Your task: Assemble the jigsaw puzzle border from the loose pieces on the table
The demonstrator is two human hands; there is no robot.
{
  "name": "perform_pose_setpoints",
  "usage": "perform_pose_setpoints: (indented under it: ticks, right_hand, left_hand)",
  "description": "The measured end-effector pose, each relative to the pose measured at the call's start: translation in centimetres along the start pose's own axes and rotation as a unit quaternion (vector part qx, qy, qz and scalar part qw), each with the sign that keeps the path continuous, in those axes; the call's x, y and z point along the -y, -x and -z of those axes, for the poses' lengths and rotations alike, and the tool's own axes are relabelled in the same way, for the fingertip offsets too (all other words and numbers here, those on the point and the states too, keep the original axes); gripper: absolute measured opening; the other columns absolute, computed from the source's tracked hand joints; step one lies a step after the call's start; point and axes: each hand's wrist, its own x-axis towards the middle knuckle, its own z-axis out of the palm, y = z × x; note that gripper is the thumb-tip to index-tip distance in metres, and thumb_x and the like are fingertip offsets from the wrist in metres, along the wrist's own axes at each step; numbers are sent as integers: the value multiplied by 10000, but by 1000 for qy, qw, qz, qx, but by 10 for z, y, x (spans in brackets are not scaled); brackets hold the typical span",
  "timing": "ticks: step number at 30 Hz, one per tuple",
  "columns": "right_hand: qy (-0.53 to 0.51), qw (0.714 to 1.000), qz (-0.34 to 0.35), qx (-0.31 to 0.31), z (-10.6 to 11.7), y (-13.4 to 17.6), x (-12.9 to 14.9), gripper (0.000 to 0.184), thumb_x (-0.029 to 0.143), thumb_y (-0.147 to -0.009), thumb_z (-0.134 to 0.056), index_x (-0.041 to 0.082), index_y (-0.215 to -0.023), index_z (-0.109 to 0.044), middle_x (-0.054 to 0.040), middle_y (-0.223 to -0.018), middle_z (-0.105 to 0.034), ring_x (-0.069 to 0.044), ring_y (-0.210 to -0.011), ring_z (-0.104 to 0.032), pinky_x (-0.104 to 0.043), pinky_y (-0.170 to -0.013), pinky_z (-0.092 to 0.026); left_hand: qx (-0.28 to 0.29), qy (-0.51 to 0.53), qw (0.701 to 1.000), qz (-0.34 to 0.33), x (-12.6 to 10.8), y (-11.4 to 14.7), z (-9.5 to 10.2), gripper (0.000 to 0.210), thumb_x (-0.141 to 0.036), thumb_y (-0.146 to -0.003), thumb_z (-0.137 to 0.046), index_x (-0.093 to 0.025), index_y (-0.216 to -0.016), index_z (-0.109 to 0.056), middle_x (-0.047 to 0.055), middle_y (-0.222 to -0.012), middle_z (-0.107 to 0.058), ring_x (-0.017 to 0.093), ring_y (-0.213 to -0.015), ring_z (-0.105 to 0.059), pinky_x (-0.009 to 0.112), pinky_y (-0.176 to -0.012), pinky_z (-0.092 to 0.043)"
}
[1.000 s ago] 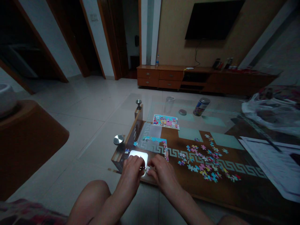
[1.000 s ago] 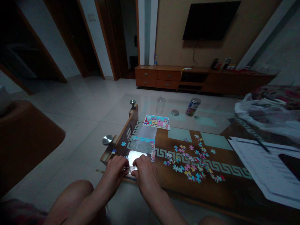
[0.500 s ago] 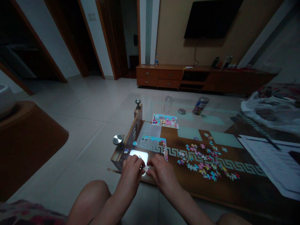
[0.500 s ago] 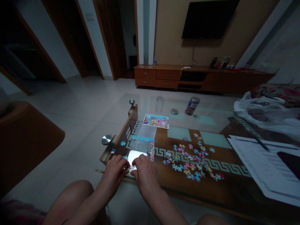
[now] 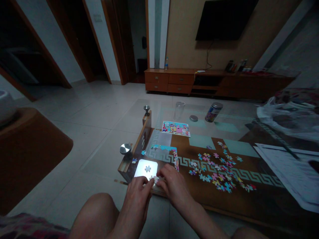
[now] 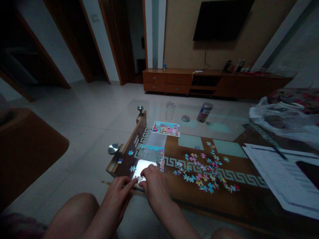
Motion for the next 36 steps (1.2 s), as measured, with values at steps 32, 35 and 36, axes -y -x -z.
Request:
perform_pose_setpoints:
  ticks: [32,35,36]
  right_hand:
    - [-35,997,48,-47,-5,24,-13,303,62,-800,-591,189,-1070,-644,-72,-1019,-608,-209,-957,-565,-317,-825,-447]
    - [11,998,51,-35,-2,27,-7,268,79,-812,-587,210,-1032,-667,-60,-991,-604,-203,-932,-558,-304,-800,-445]
    - [27,998,50,-33,-2,28,-5,248,88,-815,-591,211,-1014,-674,-60,-986,-603,-204,-926,-555,-302,-794,-442]
  left_hand:
    - [-111,-12,994,5,1,12,-6,506,-46,-809,-405,-166,-1301,-404,118,-1094,-534,247,-997,-525,427,-843,-477]
    - [-74,-42,996,-25,5,14,-7,622,6,-719,-422,-224,-1296,-465,100,-1114,-538,248,-1019,-530,417,-848,-470]
    - [-65,-51,996,-34,6,14,-7,648,18,-690,-424,-235,-1284,-488,97,-1121,-543,250,-1031,-530,416,-851,-467]
